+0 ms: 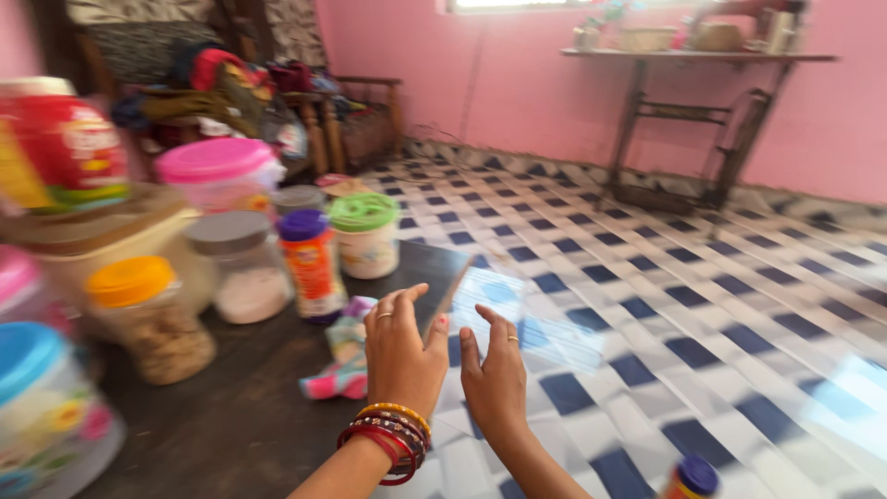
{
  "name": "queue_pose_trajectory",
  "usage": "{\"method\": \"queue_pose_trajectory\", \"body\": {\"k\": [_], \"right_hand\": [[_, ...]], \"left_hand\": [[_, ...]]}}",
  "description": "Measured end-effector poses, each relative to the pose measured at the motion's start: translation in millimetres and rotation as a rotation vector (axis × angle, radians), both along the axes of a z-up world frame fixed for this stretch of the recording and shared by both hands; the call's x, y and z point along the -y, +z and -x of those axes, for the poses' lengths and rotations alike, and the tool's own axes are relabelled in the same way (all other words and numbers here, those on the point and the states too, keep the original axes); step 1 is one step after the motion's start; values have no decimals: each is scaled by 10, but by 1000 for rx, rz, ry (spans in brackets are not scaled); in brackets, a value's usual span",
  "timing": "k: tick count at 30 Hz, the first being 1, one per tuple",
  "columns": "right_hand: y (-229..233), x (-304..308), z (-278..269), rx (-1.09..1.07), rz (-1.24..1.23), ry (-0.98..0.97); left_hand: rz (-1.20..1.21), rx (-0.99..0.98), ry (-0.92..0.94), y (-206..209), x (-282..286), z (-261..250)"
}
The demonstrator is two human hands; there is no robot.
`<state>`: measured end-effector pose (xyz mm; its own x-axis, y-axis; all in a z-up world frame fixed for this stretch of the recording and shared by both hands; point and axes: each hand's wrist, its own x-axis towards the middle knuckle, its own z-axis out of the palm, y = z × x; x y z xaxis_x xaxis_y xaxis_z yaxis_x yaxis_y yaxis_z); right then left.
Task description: The person wipes the exterior of multiple plastic and metal containers with a cloth, handling them one at a time. They pick up each container from the floor or table, wipe it, and place it back on the table.
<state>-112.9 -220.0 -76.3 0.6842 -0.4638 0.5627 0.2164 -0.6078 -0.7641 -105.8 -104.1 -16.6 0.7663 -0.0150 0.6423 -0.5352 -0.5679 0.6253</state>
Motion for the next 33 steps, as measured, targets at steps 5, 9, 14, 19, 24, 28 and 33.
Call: {"method": "queue_pose_trajectory", "body": {"k": [5, 9, 14, 19, 24, 28, 33], "right_hand": [[-472, 814, 470, -178, 24, -173], [-932, 1518, 856, -364, 8, -328], [-1482, 2294, 1271, -552, 1, -494], [-1889, 2748, 1431, -795, -41, -566], [-2112, 2953, 1309, -919, 43, -547], [-2236, 2974, 1195, -970, -38, -517], [-2223, 2890, 1145, -885, -53, -498]], "left_hand": [[9, -72, -251, -300, 863, 209], [-90, -287, -422, -721, 1595, 347], [-350, -461, -699, -1302, 2237, 428], [-576, -538, -785, -1765, 2657, 450], [-680, -595, -803, -2004, 2831, 364], [-713, -632, -785, -2088, 2806, 270], [-734, -619, -757, -2107, 2678, 216]]}}
